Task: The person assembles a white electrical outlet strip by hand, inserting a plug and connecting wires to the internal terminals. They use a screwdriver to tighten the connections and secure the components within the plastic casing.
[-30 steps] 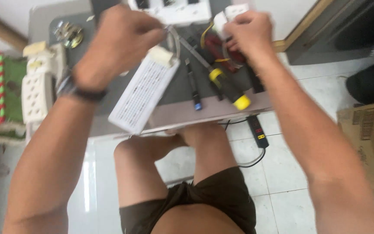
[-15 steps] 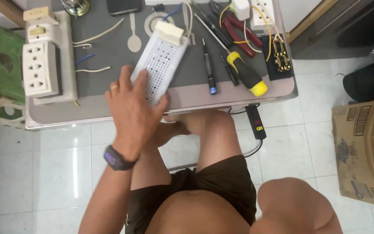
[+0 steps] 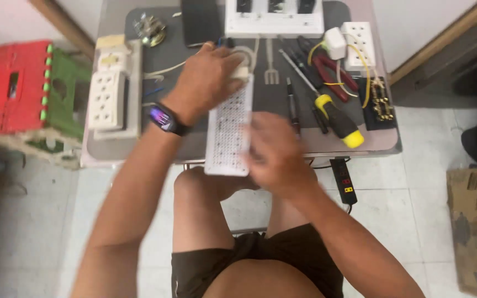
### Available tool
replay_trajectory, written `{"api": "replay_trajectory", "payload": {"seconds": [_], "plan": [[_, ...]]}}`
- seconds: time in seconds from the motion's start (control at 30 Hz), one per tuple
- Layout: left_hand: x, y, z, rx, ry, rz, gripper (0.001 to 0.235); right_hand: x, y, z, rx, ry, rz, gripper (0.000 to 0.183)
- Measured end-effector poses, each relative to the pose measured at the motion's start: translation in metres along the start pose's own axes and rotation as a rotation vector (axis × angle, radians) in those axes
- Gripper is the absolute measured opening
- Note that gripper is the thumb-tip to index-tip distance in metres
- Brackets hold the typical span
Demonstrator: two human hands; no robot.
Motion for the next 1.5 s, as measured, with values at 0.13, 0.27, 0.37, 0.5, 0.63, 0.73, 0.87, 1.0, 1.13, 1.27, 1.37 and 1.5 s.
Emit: {"api": "replay_trajectory", "payload": {"seconds": [0.13,0.27,0.37,0.5,0.63,0.73,0.87,1.0,1.13,1.27,1.37,1.5], "plan": [[0.023,-0.008,0.021,-0.093,-0.212,0.3,0.018,-0.015,0.009,0.049,0.002,-0.489,0.018,0.059],[0.028,-0.016,0.014,-0.225,-0.422,0.145,0.018,-0.012,0.01,0.05,0.114,-0.583,0.042,0.051],[0.024,-0.007,0.008,-0.193,-0.295,0.352,0.022,-0.011,0.011,0.052,0.135,-0.59,0.069,0.054],[0.026,-0.032,-0.024,-0.365,-0.385,-0.147,0.018,-0.011,0.011,0.05,0.122,-0.532,0.045,0.052],[0.04,-0.027,-0.066,-0.624,-0.253,-0.283,0.019,-0.011,0.013,0.049,0.127,-0.528,0.024,0.054],[0.064,0.005,-0.056,-0.392,-0.206,-0.253,0.04,-0.014,0.012,0.035,0.183,-0.334,0.008,0.047],[0.105,0.093,0.024,-0.397,-0.099,0.378,0.027,-0.014,0.009,-0.029,0.34,0.079,0.045,0.013],[0.135,0.129,0.103,0.001,-0.142,0.388,0.011,-0.04,0.03,-0.081,0.153,0.173,0.123,0.012],[0.139,0.137,0.111,-0.057,-0.078,0.404,0.027,-0.045,0.053,-0.126,-0.168,0.205,0.154,0.004],[0.109,0.124,0.047,-0.131,0.068,0.431,0.015,-0.034,0.052,-0.117,-0.25,0.087,0.121,0.013],[0.052,0.092,-0.016,-0.081,-0.019,0.311,0.031,-0.046,0.057,-0.085,-0.436,-0.086,0.188,0.012],[-0.041,0.048,-0.047,-0.16,0.089,0.168,0.03,-0.065,0.088,-0.053,-0.543,-0.293,0.314,0.028]]}}
Point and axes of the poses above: each hand's wrist, its own x-axis towards the middle knuckle, its own z-axis out of the palm, y = z × x, the point moved 7 cm from there along x, towards the middle knuckle, and after that the axes turned 8 degrees about -z, right-handed, at the moved point
